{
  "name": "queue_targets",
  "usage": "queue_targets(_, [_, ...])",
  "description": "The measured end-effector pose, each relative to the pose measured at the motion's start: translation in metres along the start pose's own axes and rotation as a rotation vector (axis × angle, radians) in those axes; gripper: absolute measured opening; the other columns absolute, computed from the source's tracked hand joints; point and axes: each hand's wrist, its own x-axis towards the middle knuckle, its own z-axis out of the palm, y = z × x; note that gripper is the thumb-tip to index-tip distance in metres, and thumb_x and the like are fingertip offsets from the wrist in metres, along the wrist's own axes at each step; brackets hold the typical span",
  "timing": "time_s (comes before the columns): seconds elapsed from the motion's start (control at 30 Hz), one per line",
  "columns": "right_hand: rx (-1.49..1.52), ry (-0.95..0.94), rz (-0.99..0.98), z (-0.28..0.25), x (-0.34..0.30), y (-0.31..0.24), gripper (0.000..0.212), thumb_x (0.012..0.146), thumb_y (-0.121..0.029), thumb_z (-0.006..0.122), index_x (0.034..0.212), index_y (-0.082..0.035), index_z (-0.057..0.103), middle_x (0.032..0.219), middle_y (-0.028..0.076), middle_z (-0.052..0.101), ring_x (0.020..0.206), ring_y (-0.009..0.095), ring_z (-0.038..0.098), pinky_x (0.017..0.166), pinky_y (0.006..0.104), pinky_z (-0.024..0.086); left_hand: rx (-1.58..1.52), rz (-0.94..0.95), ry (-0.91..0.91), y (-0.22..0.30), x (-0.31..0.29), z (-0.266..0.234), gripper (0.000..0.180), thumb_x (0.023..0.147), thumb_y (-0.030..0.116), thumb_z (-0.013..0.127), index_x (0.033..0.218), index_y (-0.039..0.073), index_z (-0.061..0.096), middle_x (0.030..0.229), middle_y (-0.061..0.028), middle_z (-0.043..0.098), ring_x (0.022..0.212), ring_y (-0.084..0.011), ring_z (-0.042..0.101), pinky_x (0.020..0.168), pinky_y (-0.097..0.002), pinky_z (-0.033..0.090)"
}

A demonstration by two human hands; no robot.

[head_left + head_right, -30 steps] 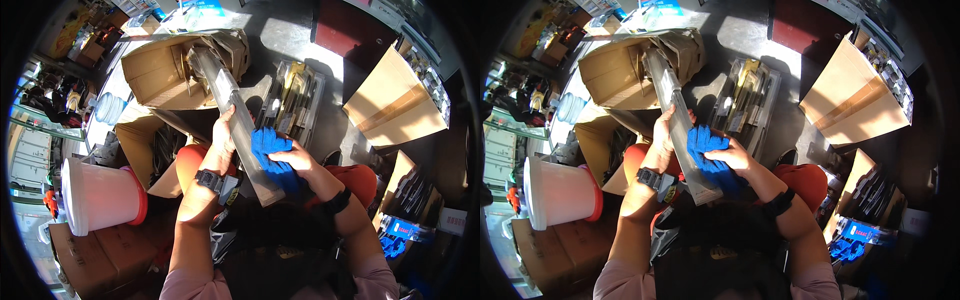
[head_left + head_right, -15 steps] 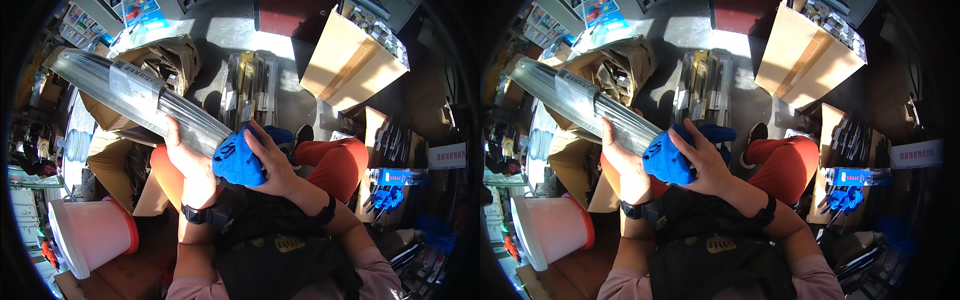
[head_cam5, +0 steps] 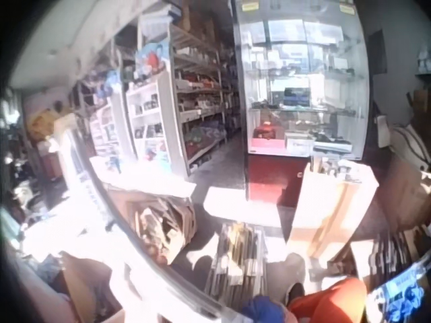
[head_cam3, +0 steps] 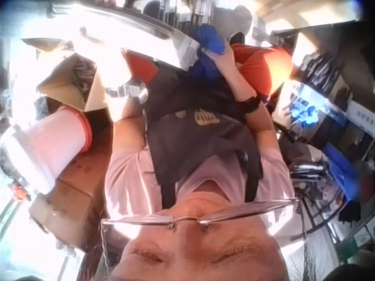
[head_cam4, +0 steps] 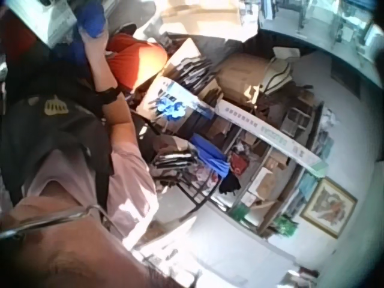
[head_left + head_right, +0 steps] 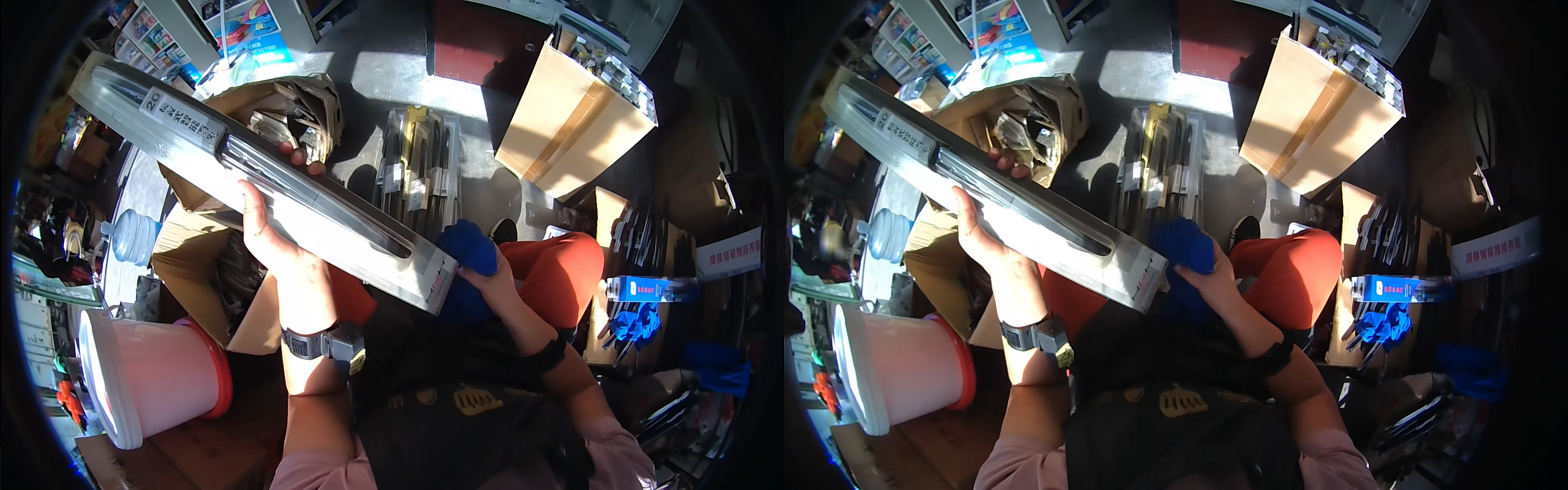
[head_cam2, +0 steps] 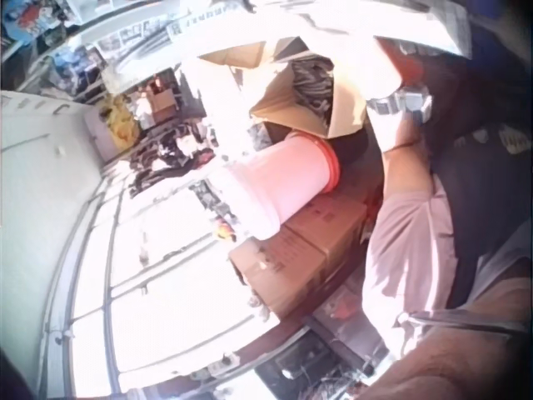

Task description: The person sits on the floor and wipes multiple packaged windshield wipers with a blue cloth, then places them into a cardboard box. The person handles each wiper individually, wiping both sides before stacking them.

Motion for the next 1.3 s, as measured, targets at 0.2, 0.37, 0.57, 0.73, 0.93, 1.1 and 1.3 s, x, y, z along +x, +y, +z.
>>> queue_targets(0.2, [-0.003,-0.163,-0.343,0.021,-0.009,-0.103,0.059,0.086,-0.021,0.066,0.136,0.0,0.042,0.126,0.017,0.053,0.108,0.026,0.057,0.091,0.0357,0.046,0.111,0.136,-0.022,0.005,-0.003,0.01,0.059,0.088,0.038,0.062,0.121,-0.009,0.046,0.11,-0.0203,0.053,0.102,-0.0283,0.05,0.093,-0.0373,0.042])
queue_targets(0.37, [-0.894,0.037,-0.955,0.085,0.0,-0.136,0.091,0.072,-0.04,0.074,0.147,-0.013,0.03,0.128,0.018,0.046,0.104,0.034,0.053,0.086,0.0427,0.04,0.088,0.06,0.12,-0.03,-0.017,0.03,0.05,0.093,0.039,0.054,0.124,0.001,0.044,0.111,-0.016,0.054,0.1,-0.0265,0.053,0.089,-0.0401,0.045])
queue_targets(0.57, [-0.757,-0.175,-0.719,0.086,0.015,-0.124,0.094,0.069,-0.033,0.078,0.147,-0.014,0.029,0.123,0.018,0.052,0.106,0.035,0.055,0.09,0.0428,0.042,-0.028,0.023,0.025,-0.009,-0.018,0.024,0.052,0.089,0.039,0.061,0.123,0.003,0.046,0.107,-0.0148,0.054,0.1,-0.0254,0.052,0.087,-0.0393,0.046])
queue_targets(0.73, [-0.69,-0.301,-0.635,0.063,0.005,-0.094,0.087,0.072,-0.016,0.077,0.144,-0.004,0.03,0.131,0.02,0.05,0.117,0.034,0.054,0.098,0.0383,0.042,-0.016,0.044,0.094,-0.001,-0.013,0.009,0.056,0.084,0.036,0.067,0.124,0.003,0.046,0.11,-0.0158,0.053,0.1,-0.0258,0.051,0.087,-0.0407,0.045])
queue_targets(0.93, [-0.046,-0.029,-0.235,-0.001,0.029,-0.041,0.071,0.086,-0.008,0.064,0.145,-0.004,0.026,0.132,0.016,0.05,0.116,0.024,0.054,0.099,0.0334,0.043,-0.202,0.014,-0.083,0.038,0.024,0.008,0.053,0.089,0.036,0.06,0.122,-0.002,0.045,0.108,-0.0154,0.052,0.101,-0.0256,0.05,0.091,-0.0375,0.046])
queue_targets(1.1, [-0.444,-0.214,-0.455,0.026,0.013,-0.165,0.063,0.08,-0.014,0.067,0.135,-0.003,0.038,0.119,0.02,0.05,0.1,0.033,0.06,0.082,0.0395,0.051,-0.137,0.087,-0.123,0.028,0.019,-0.007,0.054,0.089,0.038,0.061,0.124,0.001,0.045,0.11,-0.0159,0.052,0.101,-0.0258,0.049,0.088,-0.0407,0.046])
queue_targets(1.3, [-0.72,-0.22,-0.825,0.078,0.026,-0.156,0.056,0.07,-0.009,0.068,0.124,-0.009,0.052,0.106,0.016,0.053,0.087,0.037,0.06,0.073,0.0416,0.051,-0.247,-0.033,-0.043,-0.007,0.004,0.005,0.057,0.088,0.043,0.062,0.125,0.003,0.045,0.108,-0.0164,0.053,0.1,-0.0254,0.051,0.087,-0.0424,0.047])
